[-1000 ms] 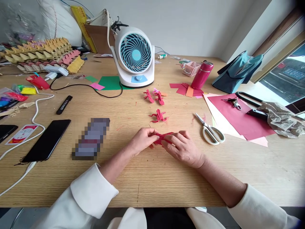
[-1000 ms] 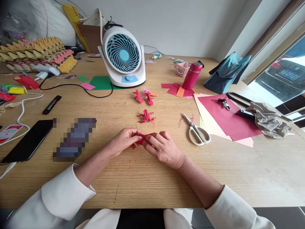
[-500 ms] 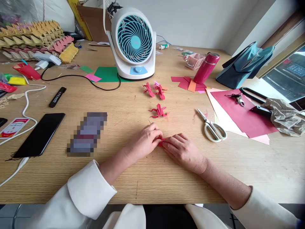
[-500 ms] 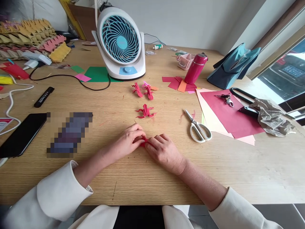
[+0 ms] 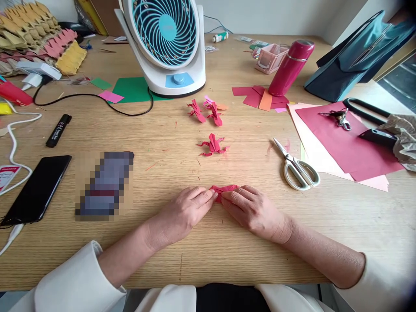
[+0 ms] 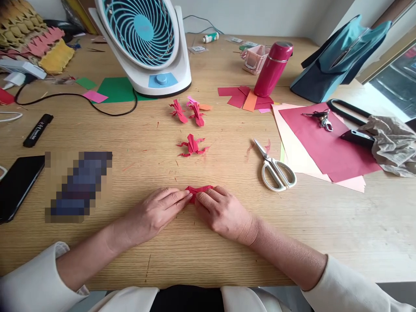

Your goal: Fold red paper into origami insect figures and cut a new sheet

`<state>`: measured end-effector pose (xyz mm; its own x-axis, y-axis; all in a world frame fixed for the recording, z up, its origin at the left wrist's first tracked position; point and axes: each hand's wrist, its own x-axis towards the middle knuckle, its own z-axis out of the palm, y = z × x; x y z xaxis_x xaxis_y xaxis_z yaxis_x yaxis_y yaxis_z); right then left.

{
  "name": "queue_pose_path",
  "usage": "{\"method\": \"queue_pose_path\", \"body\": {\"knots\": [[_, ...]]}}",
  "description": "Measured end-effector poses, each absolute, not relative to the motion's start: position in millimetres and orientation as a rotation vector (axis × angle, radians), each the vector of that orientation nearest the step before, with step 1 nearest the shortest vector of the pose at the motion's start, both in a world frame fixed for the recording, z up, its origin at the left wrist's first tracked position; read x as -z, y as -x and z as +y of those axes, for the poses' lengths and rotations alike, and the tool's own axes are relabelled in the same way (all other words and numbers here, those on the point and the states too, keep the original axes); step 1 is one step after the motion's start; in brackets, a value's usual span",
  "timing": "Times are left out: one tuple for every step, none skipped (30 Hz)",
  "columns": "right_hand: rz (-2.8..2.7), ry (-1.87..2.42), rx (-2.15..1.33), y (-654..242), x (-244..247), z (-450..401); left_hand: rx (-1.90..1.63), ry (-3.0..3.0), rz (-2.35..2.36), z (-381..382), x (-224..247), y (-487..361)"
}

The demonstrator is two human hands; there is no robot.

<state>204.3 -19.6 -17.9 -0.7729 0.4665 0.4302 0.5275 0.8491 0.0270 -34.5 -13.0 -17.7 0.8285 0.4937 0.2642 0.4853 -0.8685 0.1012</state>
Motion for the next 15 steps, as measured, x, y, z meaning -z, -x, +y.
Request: {"method": "queue_pose_path", "body": {"knots": [[-2.611,0.736,0.200,-204.0,17.4,-19.6,-0.427,-2.988,0.794,-13.5,17.0,34.8],[-2.612,0.737,0.194,-203.9,17.1,-19.6,-0.421,-2.996,0.787,-13.7,16.6,35.4],[-2.612,0.740,0.186,-203.9,17.0,-19.6,-0.428,-2.998,0.781,-13.5,16.7,36.2],[-2.610,0.743,0.175,-204.0,17.1,-19.5,-0.448,-2.995,0.770,-12.9,17.2,37.3],[-2.602,0.745,0.156,-204.1,17.5,-19.5,-0.483,-2.982,0.757,-12.0,18.0,38.8],[-2.590,0.749,0.129,-204.3,18.2,-19.4,-0.531,-2.960,0.744,-10.8,19.0,40.4],[-2.576,0.759,0.094,-204.5,19.0,-19.4,-0.585,-2.931,0.732,-9.5,20.1,42.0],[-2.562,0.776,0.053,-204.6,20.0,-19.4,-0.633,-2.898,0.726,-8.2,21.0,43.5],[-2.550,0.798,0.007,-204.7,20.9,-19.4,-0.668,-2.864,0.729,-7.1,21.6,44.7],[-2.540,0.824,-0.038,-204.7,21.8,-19.4,-0.690,-2.835,0.741,-6.2,21.7,45.3],[-2.527,0.853,-0.082,-204.5,22.4,-19.5,-0.698,-2.808,0.763,-5.6,21.2,45.1],[-2.513,0.883,-0.120,-204.2,22.8,-19.6,-0.700,-2.785,0.797,-5.2,20.3,44.2],[-2.497,0.910,-0.155,-203.7,22.9,-19.7,-0.700,-2.764,0.837,-5.0,19.0,42.4],[-2.481,0.931,-0.186,-203.2,22.7,-19.9,-0.700,-2.746,0.876,-5.0,17.5,40.0],[-2.467,0.951,-0.214,-202.7,22.3,-20.0,-0.703,-2.733,0.910,-5.0,16.1,36.9]]}}
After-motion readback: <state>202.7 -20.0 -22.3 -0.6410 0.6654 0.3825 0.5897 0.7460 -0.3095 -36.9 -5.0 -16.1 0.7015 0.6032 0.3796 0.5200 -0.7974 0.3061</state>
